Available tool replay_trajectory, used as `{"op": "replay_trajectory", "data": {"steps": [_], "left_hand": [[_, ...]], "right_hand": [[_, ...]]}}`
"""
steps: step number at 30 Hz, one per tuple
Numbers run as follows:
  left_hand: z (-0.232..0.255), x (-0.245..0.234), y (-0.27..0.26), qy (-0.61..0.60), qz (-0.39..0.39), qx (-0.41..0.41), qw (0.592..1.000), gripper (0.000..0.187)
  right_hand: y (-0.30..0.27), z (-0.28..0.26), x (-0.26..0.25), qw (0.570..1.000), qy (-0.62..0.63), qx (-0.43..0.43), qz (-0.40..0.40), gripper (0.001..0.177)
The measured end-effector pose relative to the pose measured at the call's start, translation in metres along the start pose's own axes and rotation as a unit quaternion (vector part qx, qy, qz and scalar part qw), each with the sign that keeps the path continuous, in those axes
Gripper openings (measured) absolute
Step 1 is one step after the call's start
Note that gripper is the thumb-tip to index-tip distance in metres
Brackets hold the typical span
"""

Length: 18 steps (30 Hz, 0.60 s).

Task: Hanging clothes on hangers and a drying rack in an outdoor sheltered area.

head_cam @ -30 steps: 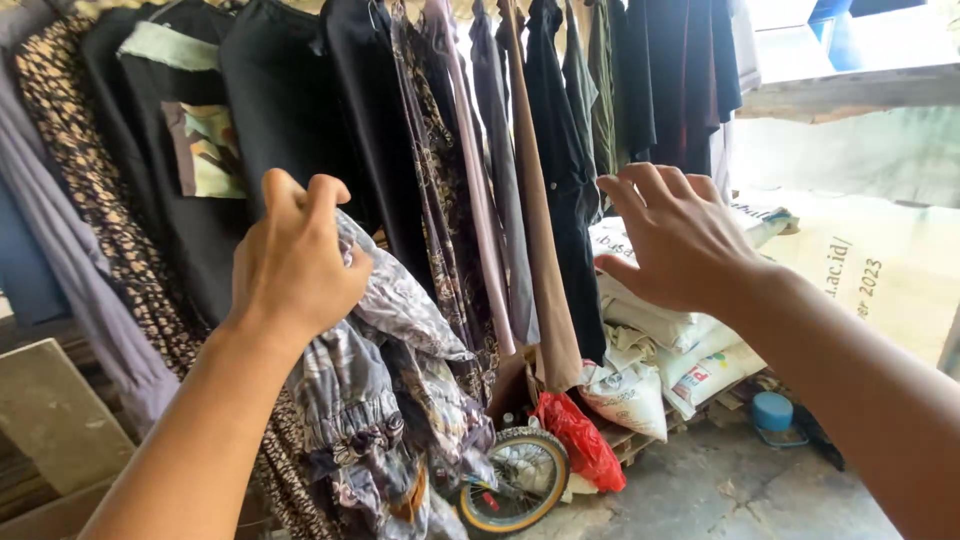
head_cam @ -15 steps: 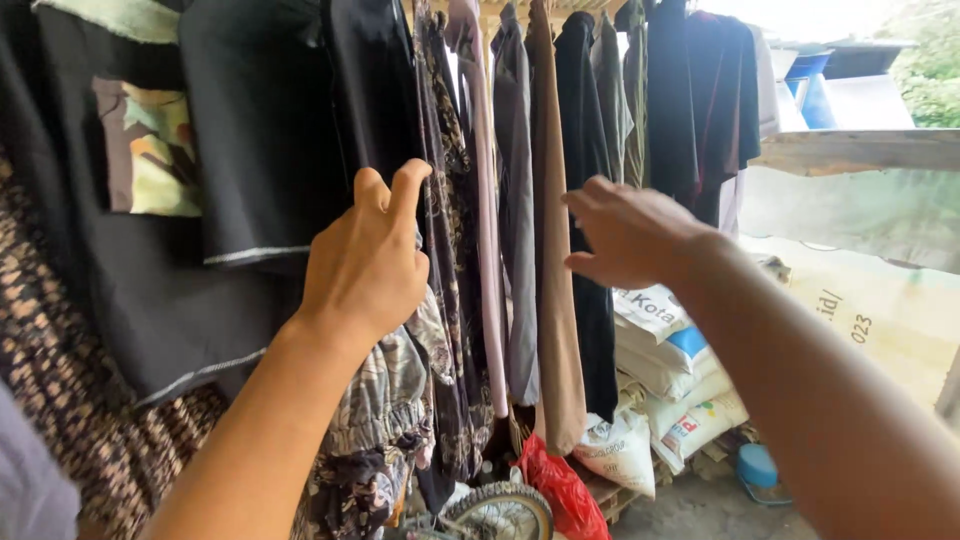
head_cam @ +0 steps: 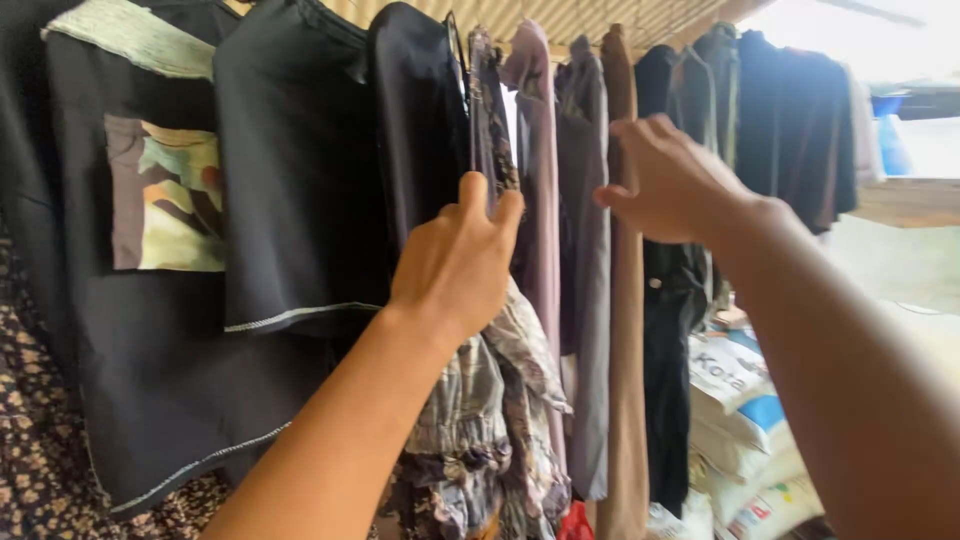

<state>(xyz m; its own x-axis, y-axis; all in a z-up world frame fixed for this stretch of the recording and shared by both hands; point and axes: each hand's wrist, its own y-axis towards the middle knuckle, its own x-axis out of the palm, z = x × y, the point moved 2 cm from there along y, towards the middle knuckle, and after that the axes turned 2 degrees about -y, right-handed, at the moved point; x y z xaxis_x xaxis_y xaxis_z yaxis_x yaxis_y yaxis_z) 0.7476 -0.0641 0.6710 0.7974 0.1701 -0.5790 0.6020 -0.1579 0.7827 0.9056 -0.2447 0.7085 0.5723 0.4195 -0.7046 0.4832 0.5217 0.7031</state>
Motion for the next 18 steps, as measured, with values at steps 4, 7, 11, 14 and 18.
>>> {"op": "replay_trajectory", "data": {"steps": [4, 7, 11, 14, 18], "left_hand": [[-0.001, 0.004, 0.013, 0.007, 0.020, 0.039, 0.999, 0.045], [-0.004, 0.001, 0.019, 0.023, 0.011, 0.031, 0.999, 0.041], [-0.011, -0.006, 0.019, 0.042, 0.029, 0.028, 0.998, 0.031], [-0.015, -0.004, 0.019, 0.061, -0.002, 0.022, 0.998, 0.034], [-0.019, 0.003, 0.009, 0.079, -0.005, 0.015, 0.997, 0.035]], "right_hand": [[0.051, 0.043, 0.018, 0.988, 0.097, 0.047, 0.109, 0.079], [0.093, 0.055, 0.020, 0.961, 0.186, 0.047, 0.198, 0.075], [0.140, 0.048, 0.034, 0.858, 0.456, 0.095, 0.218, 0.072], [0.175, 0.047, 0.047, 0.824, 0.506, 0.096, 0.235, 0.073], [0.214, 0.040, 0.060, 0.781, 0.560, 0.091, 0.261, 0.072]]}}
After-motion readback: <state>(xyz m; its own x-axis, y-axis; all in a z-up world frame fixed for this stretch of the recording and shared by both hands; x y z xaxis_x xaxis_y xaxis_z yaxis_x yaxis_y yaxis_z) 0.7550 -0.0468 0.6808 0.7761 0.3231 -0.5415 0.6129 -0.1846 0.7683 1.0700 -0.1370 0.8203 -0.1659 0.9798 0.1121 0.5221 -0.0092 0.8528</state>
